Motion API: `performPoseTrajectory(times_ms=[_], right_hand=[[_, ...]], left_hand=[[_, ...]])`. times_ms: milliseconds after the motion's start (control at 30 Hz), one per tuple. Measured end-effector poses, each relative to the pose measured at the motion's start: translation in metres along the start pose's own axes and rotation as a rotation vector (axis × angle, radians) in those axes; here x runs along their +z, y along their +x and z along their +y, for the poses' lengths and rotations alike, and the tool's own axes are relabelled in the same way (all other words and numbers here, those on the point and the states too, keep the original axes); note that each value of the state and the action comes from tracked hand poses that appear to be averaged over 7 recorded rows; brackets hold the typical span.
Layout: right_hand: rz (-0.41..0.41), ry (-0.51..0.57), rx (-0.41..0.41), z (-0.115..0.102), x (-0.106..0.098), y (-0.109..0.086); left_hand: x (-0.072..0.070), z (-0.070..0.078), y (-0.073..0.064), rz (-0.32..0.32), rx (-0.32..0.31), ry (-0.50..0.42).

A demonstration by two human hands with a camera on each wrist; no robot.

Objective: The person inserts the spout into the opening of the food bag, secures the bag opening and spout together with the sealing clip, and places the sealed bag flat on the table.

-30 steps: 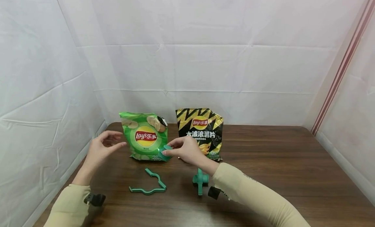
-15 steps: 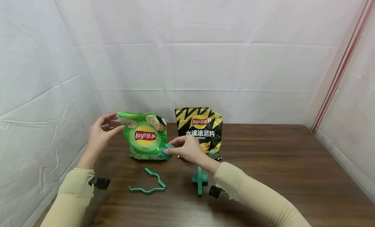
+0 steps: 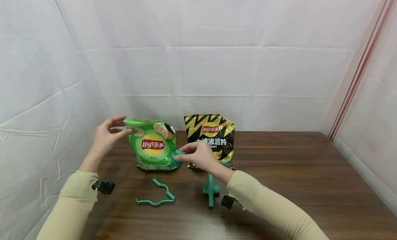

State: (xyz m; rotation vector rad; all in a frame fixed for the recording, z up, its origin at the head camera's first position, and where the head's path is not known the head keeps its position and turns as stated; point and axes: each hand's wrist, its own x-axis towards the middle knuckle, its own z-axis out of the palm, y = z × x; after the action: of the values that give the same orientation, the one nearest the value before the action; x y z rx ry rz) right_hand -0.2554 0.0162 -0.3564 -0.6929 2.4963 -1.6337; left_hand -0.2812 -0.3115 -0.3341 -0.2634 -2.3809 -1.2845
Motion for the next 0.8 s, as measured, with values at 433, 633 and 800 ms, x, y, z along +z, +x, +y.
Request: performPoseTrajectory(times_ms=[433, 633, 800], right_hand=[[0.025, 0.057, 0.062, -0.004, -0.007, 0.011], [0.028, 0.087, 0.087, -0.007, -0.011, 0.015], [0.037, 0.108, 0.094, -0.011, -0.016, 0.02]], left_hand=[[-0.002, -0.002, 0.011, -0.07, -0.041, 0.002], [-0.004, -0.002, 0.014, -0.08, -0.041, -0.032], [-0.006, -0.001, 0.016, -0.1, -0.046, -0.054]])
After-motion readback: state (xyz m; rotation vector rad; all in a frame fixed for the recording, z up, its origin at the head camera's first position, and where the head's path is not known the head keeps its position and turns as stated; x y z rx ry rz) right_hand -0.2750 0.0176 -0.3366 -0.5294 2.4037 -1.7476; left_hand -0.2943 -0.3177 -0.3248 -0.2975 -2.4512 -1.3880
